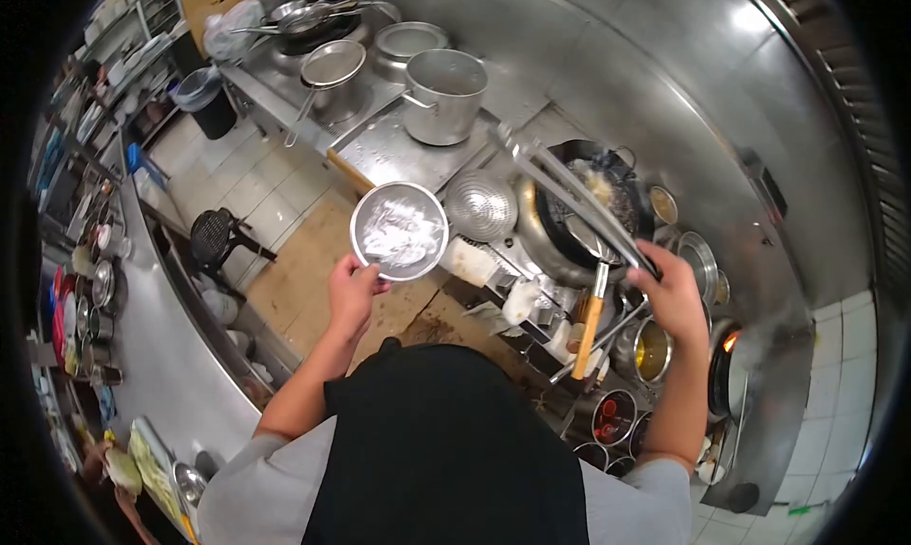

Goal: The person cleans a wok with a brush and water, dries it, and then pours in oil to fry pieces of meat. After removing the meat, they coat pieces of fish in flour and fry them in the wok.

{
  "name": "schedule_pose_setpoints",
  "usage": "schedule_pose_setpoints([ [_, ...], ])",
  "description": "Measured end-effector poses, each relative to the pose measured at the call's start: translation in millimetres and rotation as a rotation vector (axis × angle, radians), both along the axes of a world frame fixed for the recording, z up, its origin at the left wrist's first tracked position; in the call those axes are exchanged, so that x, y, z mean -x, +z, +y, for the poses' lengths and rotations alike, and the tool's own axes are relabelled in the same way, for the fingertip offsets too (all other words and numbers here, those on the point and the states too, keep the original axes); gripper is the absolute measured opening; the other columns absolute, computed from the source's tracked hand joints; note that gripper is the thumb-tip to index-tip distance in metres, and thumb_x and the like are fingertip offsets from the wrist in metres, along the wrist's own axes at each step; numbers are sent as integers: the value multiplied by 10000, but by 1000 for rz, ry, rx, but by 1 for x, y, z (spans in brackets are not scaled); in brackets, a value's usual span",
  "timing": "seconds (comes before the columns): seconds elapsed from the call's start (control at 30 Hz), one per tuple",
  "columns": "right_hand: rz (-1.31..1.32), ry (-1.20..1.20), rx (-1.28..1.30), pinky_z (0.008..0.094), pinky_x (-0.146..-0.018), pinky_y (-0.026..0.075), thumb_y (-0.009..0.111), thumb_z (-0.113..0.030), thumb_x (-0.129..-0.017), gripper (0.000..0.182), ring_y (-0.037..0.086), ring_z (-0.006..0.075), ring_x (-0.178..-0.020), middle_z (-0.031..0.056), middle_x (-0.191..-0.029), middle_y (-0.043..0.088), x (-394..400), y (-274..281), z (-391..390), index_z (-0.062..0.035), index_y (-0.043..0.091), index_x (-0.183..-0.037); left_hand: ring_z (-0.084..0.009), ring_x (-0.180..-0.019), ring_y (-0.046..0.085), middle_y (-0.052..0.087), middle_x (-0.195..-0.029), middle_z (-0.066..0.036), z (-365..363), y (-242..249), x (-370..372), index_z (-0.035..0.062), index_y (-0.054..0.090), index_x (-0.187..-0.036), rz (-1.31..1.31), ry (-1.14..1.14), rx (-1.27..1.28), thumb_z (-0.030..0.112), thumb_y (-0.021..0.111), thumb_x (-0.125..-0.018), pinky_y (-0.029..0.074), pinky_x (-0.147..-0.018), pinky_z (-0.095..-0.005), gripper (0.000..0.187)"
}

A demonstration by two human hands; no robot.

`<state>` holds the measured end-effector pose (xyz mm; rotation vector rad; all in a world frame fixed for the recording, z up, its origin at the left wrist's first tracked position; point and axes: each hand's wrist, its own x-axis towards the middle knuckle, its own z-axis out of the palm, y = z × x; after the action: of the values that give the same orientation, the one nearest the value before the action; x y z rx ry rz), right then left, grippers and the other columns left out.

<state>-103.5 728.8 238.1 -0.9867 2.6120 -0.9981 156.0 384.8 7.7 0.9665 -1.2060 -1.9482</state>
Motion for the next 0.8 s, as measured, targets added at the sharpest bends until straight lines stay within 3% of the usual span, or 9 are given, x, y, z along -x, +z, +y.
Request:
schedule_pose_setpoints([
  [0.07, 8, 117, -88, 333, -871, 517, 771, -70, -853, 483, 680, 210, -956, 110, -1030, 727, -27, 9, -2, 26, 641, -1308, -164, -692, 691, 661, -866, -104, -3, 10, 8, 25, 502, -851, 53, -36, -19, 3, 638, -942, 603, -627, -283, 166],
  [0.1, 6, 109, -83, 333, -871, 517, 771, -70, -853, 483, 680, 210, -956, 110, -1030, 727, -38, 13, -5, 26, 641, -1308, -163, -678, 689, 652, -860, -102, -4, 13, 9, 34, 486, -838, 66, -51, -10, -6, 639, -940, 606, -622, -277, 188],
  [0.17, 144, 160, -276, 377, -881, 529, 777, -103, -828, 488, 697, 338, -993, 182, -1086, 716, -57, 17, -11, -8, 661, -1293, -163, -671, 688, 650, -861, -100, -6, 13, 14, 37, 486, -839, 53, -93, 27, -10, 638, -935, 603, -611, -279, 186],
  [0.27, 113, 117, -391, 429, -884, 529, 776, -166, -823, 462, 662, 410, -1030, 210, -1112, 700, -73, 17, -27, -30, 685, -1255, -166, -660, 687, 644, -857, -94, -4, 12, 22, 42, 483, -839, 21, -187, 109, -18, 639, -920, 596, -590, -283, 186],
  [0.47, 165, 114, -477, 459, -882, 525, 751, -193, -862, 429, 666, 422, -1016, 216, -1097, 713, -67, 7, -4, -20, 690, -1250, -176, -659, 685, 643, -850, -98, 8, 4, 38, 50, 477, -826, -29, -325, 31, -35, 636, -891, 594, -582, -299, 192],
  [0.6, -17, 86, -279, 401, -856, 524, 763, -120, -856, 401, 681, 379, -929, 225, -1030, 725, -47, 16, 22, 5, 689, -1230, -185, -663, 684, 653, -858, -113, 13, -15, 37, 48, 479, -817, -60, -329, -59, -43, 614, -891, 597, -588, -307, 178],
  [0.67, -97, -37, -243, 394, -833, 523, 759, -93, -869, 386, 690, 334, -886, 224, -1027, 726, -23, 2, 36, 6, 687, -1235, -194, -664, 685, 649, -849, -113, 15, -20, 32, 41, 484, -819, -57, -333, -58, -49, 604, -889, 596, -589, -313, 165],
  [0.7, -50, -110, -293, 401, -825, 527, 768, -153, -882, 375, 700, 310, -885, 218, -1012, 731, -5, -12, 42, 22, 694, -1206, -197, -661, 683, 649, -847, -114, 16, -28, 29, 39, 487, -820, -54, -333, -71, -52, 600, -887, 595, -588, -316, 159],
  [0.8, -68, -328, -460, 420, -851, 539, 784, -243, -876, 402, 716, 346, -949, 227, -1031, 739, 58, -67, 40, 9, 716, -1182, -202, -650, 676, 643, -837, -116, 18, -43, 21, 38, 486, -820, -42, -330, -92, -57, 596, -879, 592, -585, -324, 158],
])
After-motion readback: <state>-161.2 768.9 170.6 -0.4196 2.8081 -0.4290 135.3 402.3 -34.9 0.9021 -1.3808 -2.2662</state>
